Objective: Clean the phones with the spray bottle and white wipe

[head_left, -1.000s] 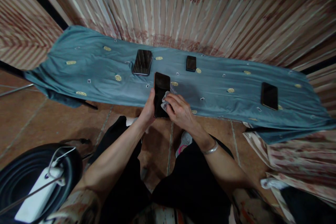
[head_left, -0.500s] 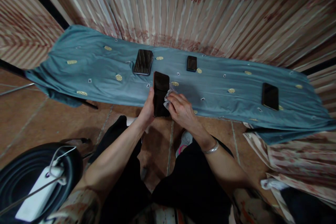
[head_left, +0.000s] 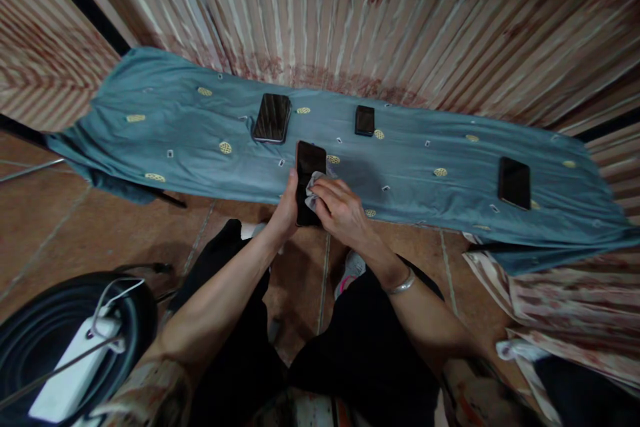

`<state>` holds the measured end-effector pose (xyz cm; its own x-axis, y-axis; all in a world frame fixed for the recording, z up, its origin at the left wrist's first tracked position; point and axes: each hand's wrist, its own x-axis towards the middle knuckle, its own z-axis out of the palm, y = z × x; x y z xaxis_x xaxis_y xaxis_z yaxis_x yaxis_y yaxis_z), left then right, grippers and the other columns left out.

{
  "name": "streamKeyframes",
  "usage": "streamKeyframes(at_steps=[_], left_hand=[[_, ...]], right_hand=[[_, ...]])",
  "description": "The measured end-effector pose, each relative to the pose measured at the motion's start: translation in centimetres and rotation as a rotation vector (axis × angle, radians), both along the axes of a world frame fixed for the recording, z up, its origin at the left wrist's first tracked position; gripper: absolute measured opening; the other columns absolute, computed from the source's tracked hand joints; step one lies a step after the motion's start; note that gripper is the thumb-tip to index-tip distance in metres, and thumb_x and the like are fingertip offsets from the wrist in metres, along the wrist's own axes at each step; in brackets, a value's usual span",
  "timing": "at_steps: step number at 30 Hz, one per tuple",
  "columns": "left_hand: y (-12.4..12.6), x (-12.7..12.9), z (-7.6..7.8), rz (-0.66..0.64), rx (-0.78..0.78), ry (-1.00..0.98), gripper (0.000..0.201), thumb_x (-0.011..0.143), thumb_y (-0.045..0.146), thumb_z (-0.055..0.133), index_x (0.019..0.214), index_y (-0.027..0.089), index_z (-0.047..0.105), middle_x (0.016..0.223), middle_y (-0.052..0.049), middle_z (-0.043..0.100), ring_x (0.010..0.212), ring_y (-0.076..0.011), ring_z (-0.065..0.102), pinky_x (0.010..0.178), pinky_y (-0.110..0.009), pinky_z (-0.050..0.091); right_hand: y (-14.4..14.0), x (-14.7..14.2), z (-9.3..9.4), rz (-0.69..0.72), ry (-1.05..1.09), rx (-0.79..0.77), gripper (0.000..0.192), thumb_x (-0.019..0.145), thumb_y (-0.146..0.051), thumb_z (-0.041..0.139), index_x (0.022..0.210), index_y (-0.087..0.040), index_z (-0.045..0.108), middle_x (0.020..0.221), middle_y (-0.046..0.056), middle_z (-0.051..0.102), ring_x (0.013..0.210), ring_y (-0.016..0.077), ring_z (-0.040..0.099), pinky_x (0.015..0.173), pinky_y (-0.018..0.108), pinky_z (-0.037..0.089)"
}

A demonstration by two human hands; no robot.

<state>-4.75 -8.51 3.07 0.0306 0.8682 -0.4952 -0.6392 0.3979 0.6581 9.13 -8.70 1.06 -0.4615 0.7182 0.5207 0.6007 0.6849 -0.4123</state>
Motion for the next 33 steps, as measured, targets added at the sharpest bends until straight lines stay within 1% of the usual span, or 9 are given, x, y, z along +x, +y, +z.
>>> streamKeyframes(at_steps=[4, 7, 10, 13, 18, 21, 26, 28, 33], left_hand=[[-0.3, 0.4, 0.7, -0.004, -0.016, -0.017, 0.056, 0.111, 0.052, 0.040, 0.119, 0.010, 0.076, 0.096, -0.008, 0.082, 0.103, -0.0197, 0.078, 0.096, -0.028, 0.060], [-0.5, 0.9, 1.7, -0.001, -0.070, -0.045, 0.059, 0.114, 0.044, 0.028, 0.115, 0.010, 0.076, 0.089, -0.006, 0.080, 0.103, -0.0185, 0.078, 0.095, -0.029, 0.061], [-0.6, 1.2, 2.0, 0.005, -0.066, -0.054, 0.061, 0.115, 0.043, 0.024, 0.110, 0.012, 0.077, 0.088, -0.007, 0.079, 0.106, -0.0191, 0.078, 0.094, -0.027, 0.061], [-0.6, 1.2, 1.7, 0.010, -0.056, -0.047, 0.061, 0.114, 0.044, 0.027, 0.108, 0.011, 0.078, 0.092, -0.009, 0.081, 0.108, -0.0208, 0.078, 0.095, -0.027, 0.060], [-0.3, 0.7, 1.1, -0.007, -0.001, -0.060, 0.062, 0.113, 0.048, 0.029, 0.120, 0.010, 0.078, 0.103, -0.011, 0.083, 0.110, -0.0225, 0.078, 0.100, -0.030, 0.059], [0.0, 0.4, 0.9, -0.016, 0.012, -0.047, 0.065, 0.113, 0.049, 0.027, 0.125, 0.009, 0.076, 0.105, -0.012, 0.084, 0.113, -0.0232, 0.077, 0.103, -0.033, 0.058], [0.4, -0.3, 0.3, -0.012, 0.056, -0.049, 0.063, 0.112, 0.051, 0.029, 0.131, 0.011, 0.075, 0.108, -0.011, 0.084, 0.112, -0.0253, 0.077, 0.104, -0.036, 0.058], [0.5, -0.5, 0.2, -0.014, 0.061, -0.048, 0.064, 0.111, 0.054, 0.031, 0.130, 0.011, 0.075, 0.107, -0.011, 0.084, 0.110, -0.0256, 0.078, 0.102, -0.036, 0.059], [0.8, -1.1, 0.1, 0.025, 0.009, -0.005, 0.066, 0.110, 0.056, 0.032, 0.130, 0.008, 0.074, 0.093, -0.011, 0.083, 0.101, -0.0252, 0.079, 0.097, -0.035, 0.060]], right_hand=[[-0.3, -0.7, 0.3, 0.023, -0.001, 0.014, 0.036, 0.103, -0.015, 0.047, 0.124, -0.018, 0.075, 0.128, 0.012, 0.076, 0.116, 0.0265, 0.070, 0.107, 0.046, 0.059], [-0.5, -0.9, 0.4, 0.039, 0.007, 0.031, 0.037, 0.105, -0.015, 0.044, 0.125, -0.017, 0.075, 0.130, 0.014, 0.075, 0.118, 0.0265, 0.069, 0.108, 0.046, 0.058], [-0.7, -0.9, 0.6, 0.052, 0.020, 0.019, 0.039, 0.107, -0.015, 0.041, 0.130, -0.016, 0.073, 0.133, 0.015, 0.074, 0.120, 0.0266, 0.068, 0.111, 0.047, 0.056], [-0.8, -0.8, 0.7, 0.056, 0.015, -0.018, 0.040, 0.107, -0.015, 0.041, 0.134, -0.017, 0.071, 0.136, 0.015, 0.072, 0.120, 0.0269, 0.067, 0.113, 0.049, 0.055], [-0.3, -0.2, 0.7, 0.022, -0.015, -0.029, 0.042, 0.105, -0.012, 0.041, 0.134, -0.015, 0.071, 0.135, 0.016, 0.072, 0.122, 0.0283, 0.066, 0.112, 0.049, 0.055], [0.1, 0.3, 0.5, -0.010, -0.024, -0.051, 0.043, 0.104, -0.012, 0.041, 0.135, -0.017, 0.070, 0.135, 0.015, 0.071, 0.122, 0.0284, 0.066, 0.112, 0.051, 0.055], [0.3, 0.7, 0.2, -0.044, -0.037, -0.062, 0.042, 0.104, -0.013, 0.041, 0.134, -0.017, 0.071, 0.135, 0.015, 0.071, 0.126, 0.0289, 0.065, 0.113, 0.052, 0.055], [0.2, 0.7, 0.2, -0.035, -0.037, -0.069, 0.042, 0.104, -0.013, 0.041, 0.134, -0.016, 0.071, 0.135, 0.016, 0.071, 0.125, 0.0291, 0.065, 0.112, 0.052, 0.055], [-0.5, 0.2, 0.5, -0.009, -0.043, -0.057, 0.042, 0.104, -0.013, 0.040, 0.133, -0.015, 0.072, 0.133, 0.016, 0.072, 0.121, 0.0291, 0.066, 0.111, 0.051, 0.056]])
